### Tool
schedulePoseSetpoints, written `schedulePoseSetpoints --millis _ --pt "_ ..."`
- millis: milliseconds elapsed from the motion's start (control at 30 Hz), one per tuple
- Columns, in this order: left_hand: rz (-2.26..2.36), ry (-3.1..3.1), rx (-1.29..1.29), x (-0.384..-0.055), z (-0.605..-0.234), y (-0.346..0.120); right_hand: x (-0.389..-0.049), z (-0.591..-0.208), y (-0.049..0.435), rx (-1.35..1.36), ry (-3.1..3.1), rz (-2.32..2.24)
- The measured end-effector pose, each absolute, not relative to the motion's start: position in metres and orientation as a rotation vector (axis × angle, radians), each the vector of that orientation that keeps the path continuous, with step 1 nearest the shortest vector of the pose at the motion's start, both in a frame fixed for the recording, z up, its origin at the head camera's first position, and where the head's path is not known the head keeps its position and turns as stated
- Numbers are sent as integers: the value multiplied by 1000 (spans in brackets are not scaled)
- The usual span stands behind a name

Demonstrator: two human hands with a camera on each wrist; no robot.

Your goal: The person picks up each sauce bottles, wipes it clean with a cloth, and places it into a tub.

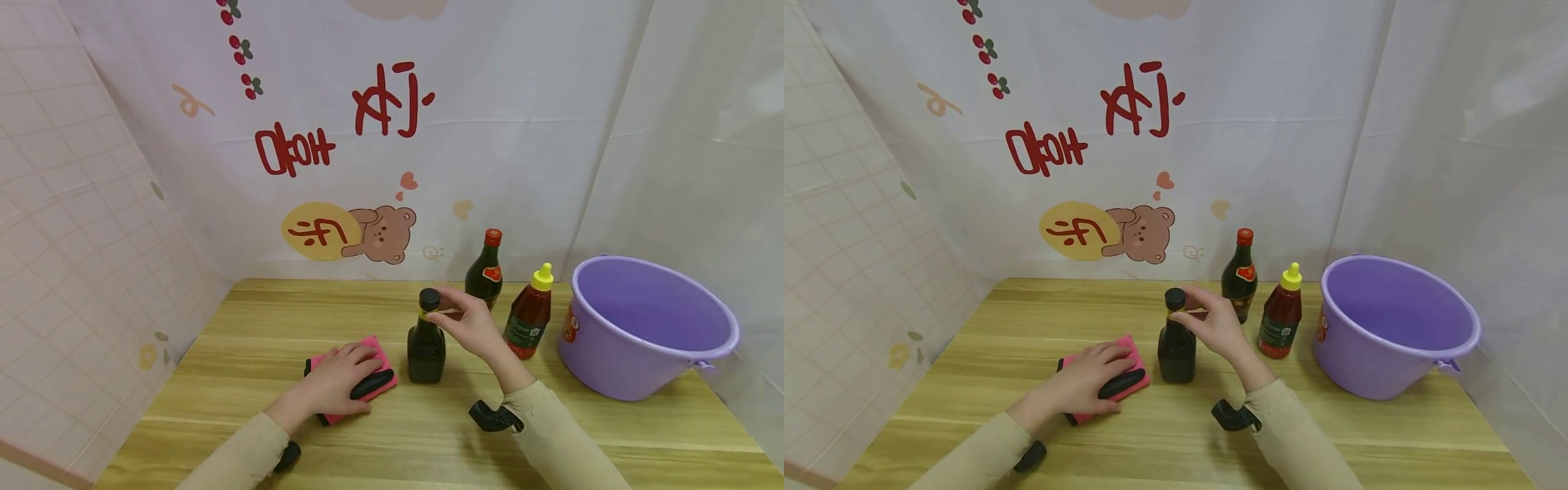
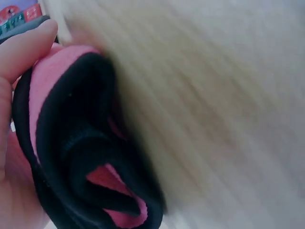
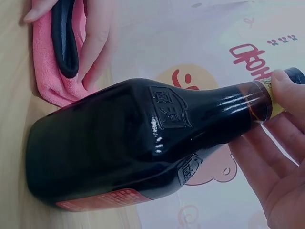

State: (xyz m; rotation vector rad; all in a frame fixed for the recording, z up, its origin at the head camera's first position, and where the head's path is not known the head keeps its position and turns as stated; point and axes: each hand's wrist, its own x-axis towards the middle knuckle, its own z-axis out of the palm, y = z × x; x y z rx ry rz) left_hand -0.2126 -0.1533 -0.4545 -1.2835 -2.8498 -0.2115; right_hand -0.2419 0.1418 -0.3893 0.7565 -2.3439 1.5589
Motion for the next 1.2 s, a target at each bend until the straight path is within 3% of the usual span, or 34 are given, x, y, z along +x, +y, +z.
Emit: schedulePoseSetpoints --millis 1200 --pt "-244 -2741 -1370 -230 -458 -155 -241 -394 147 763 -2344 1591"
